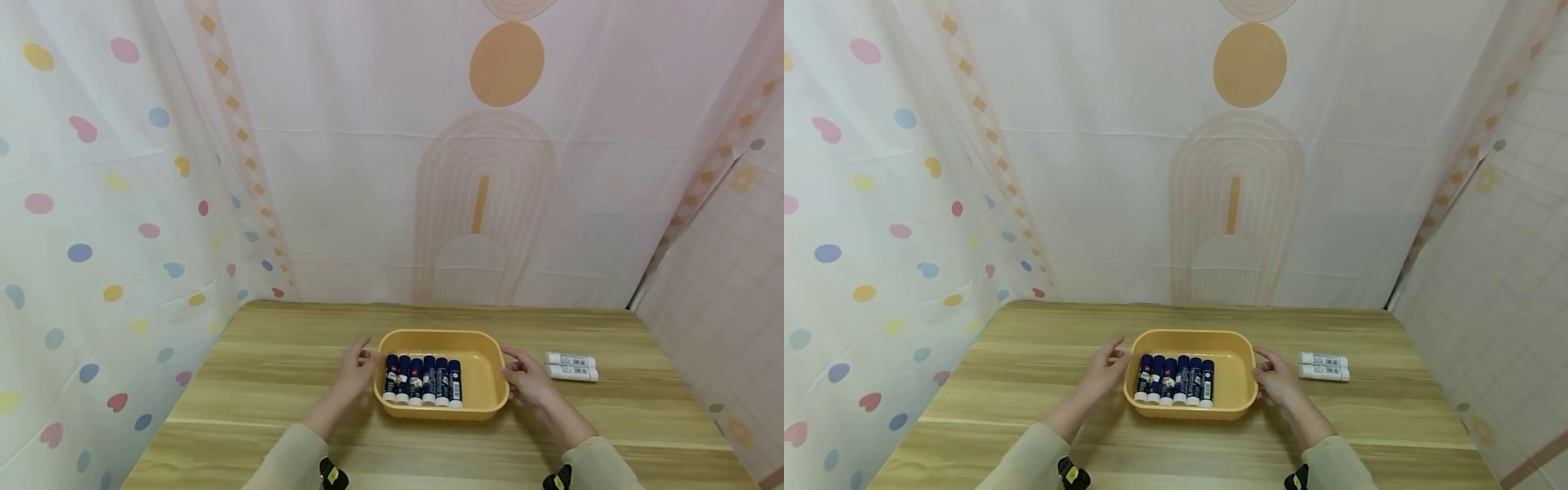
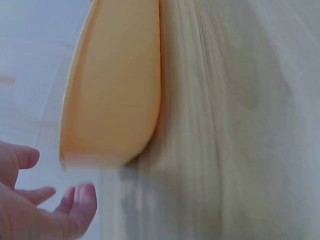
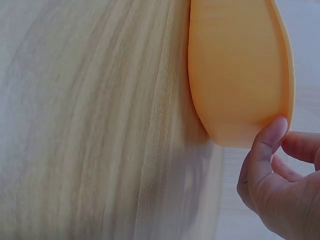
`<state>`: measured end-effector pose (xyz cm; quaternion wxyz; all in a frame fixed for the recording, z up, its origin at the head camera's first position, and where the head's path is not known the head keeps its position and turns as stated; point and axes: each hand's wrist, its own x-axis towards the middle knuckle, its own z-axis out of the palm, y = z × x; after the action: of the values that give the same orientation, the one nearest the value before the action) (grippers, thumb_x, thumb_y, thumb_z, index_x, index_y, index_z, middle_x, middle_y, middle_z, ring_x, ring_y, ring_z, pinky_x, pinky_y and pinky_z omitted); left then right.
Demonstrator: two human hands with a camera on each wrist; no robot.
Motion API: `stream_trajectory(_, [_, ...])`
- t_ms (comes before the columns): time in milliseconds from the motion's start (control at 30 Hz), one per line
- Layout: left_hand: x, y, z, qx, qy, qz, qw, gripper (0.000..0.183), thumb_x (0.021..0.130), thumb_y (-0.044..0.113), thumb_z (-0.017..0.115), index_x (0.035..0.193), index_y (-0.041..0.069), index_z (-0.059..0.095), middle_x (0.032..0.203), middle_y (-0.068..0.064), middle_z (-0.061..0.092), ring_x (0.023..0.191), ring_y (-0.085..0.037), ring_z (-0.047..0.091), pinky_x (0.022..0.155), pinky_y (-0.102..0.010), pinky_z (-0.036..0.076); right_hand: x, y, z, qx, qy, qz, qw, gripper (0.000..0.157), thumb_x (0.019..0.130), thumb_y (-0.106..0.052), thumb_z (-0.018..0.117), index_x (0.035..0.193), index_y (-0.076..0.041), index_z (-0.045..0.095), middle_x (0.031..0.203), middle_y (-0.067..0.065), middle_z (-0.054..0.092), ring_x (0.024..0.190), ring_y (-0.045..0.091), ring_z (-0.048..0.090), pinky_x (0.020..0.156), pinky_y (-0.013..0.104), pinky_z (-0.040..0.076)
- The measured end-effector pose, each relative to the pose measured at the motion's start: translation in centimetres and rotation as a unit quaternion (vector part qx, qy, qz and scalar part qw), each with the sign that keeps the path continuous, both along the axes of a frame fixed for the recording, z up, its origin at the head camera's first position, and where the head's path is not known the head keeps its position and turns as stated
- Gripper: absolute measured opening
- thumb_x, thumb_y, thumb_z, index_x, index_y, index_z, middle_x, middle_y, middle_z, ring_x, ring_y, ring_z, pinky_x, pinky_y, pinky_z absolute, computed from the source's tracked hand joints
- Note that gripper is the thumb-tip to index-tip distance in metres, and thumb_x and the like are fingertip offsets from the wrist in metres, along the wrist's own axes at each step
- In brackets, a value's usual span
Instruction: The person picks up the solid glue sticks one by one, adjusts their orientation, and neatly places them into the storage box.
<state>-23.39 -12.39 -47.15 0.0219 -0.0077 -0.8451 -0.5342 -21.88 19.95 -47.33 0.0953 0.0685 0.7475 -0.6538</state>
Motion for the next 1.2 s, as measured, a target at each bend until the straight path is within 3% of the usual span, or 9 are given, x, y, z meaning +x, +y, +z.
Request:
stream_trajectory(133, [0.3,-0.7,-0.6,0.031,-0.041,-0.023,0.9984,0.046,0.096,0.009,0.05,0.138,-0.006,0.04,0.105,-0.022,0.056,0.083,-0.021,0.058,0.066,-0.031,0.055,0.0,-0.1,0.0,-0.001,0.0,0.003,1.0,0.049,0.094,0.003,0.048,0.142,-0.001,0.038,0.095,0.011,0.048,0.067,0.015,0.051,0.054,0.025,0.046])
stream_trajectory(533, [0.4,-0.7,-1.6,0.06,-0.053,-0.022,0.9966,0.041,0.094,0.0,0.049,0.135,-0.001,0.047,0.095,-0.013,0.052,0.073,-0.015,0.05,0.057,-0.022,0.047,-0.1,-0.1,-0.2,0.009,0.003,0.007,1.0,0.049,0.094,0.002,0.048,0.141,-0.001,0.038,0.095,0.01,0.048,0.067,0.015,0.051,0.053,0.024,0.046])
stream_trajectory(733, [0.5,-0.4,-1.4,0.064,-0.055,-0.025,0.9961,0.041,0.094,0.0,0.049,0.136,0.0,0.048,0.094,-0.013,0.052,0.069,-0.014,0.049,0.055,-0.023,0.046,0.1,1.4,-0.3,0.136,0.097,0.05,0.985,0.045,0.095,-0.006,0.053,0.138,0.001,0.043,0.102,0.016,0.053,0.077,0.018,0.055,0.057,0.029,0.05])
stream_trajectory(800, [0.6,-0.3,-1.4,0.07,-0.061,-0.024,0.9954,0.041,0.095,0.0,0.049,0.136,0.001,0.048,0.094,-0.012,0.052,0.069,-0.014,0.049,0.055,-0.022,0.045,0.1,2.5,-0.3,0.209,0.168,0.062,0.962,0.044,0.095,-0.009,0.055,0.136,0.0,0.045,0.106,0.017,0.056,0.086,0.022,0.057,0.064,0.034,0.052])
stream_trajectory(867, [0.6,-0.1,-1.4,0.075,-0.063,-0.024,0.9949,0.041,0.095,0.0,0.049,0.136,0.001,0.047,0.094,-0.012,0.051,0.069,-0.014,0.048,0.054,-0.022,0.045,0.2,3.7,-0.3,0.286,0.235,0.069,0.926,0.045,0.093,-0.011,0.058,0.136,-0.002,0.047,0.114,0.019,0.056,0.098,0.031,0.057,0.078,0.043,0.053])
stream_trajectory(1000, [0.6,-0.1,-1.4,0.078,-0.068,-0.023,0.9944,0.042,0.095,0.0,0.048,0.137,0.001,0.046,0.095,-0.012,0.051,0.07,-0.014,0.048,0.055,-0.022,0.044,0.5,6.6,-0.3,0.444,0.349,0.093,0.82,0.053,0.087,-0.016,0.067,0.137,-0.012,0.048,0.135,0.017,0.047,0.119,0.042,0.045,0.094,0.062,0.039])
stream_trajectory(1100, [0.5,-0.2,-1.4,0.075,-0.069,-0.023,0.9946,0.043,0.095,0.001,0.048,0.138,0.002,0.046,0.095,-0.012,0.051,0.07,-0.014,0.048,0.055,-0.022,0.044,0.6,8.7,-0.9,0.512,0.398,0.108,0.754,0.059,0.081,-0.017,0.073,0.135,-0.014,0.05,0.141,0.015,0.041,0.124,0.043,0.039,0.096,0.064,0.035])
stream_trajectory(1133, [0.5,-0.2,-1.5,0.074,-0.069,-0.023,0.9947,0.043,0.095,0.001,0.048,0.138,0.002,0.046,0.095,-0.012,0.051,0.069,-0.014,0.048,0.055,-0.023,0.044,0.6,9.3,-1.2,0.525,0.408,0.114,0.738,0.06,0.079,-0.017,0.075,0.134,-0.013,0.051,0.141,0.015,0.041,0.123,0.044,0.04,0.094,0.063,0.036])
stream_trajectory(1200, [0.4,-0.3,-1.6,0.075,-0.069,-0.024,0.9945,0.043,0.095,0.001,0.048,0.138,0.002,0.045,0.095,-0.012,0.051,0.069,-0.014,0.048,0.055,-0.023,0.045,0.7,10.4,-1.8,0.537,0.416,0.123,0.724,0.061,0.076,-0.017,0.076,0.132,-0.012,0.053,0.14,0.016,0.042,0.123,0.044,0.04,0.093,0.064,0.037])
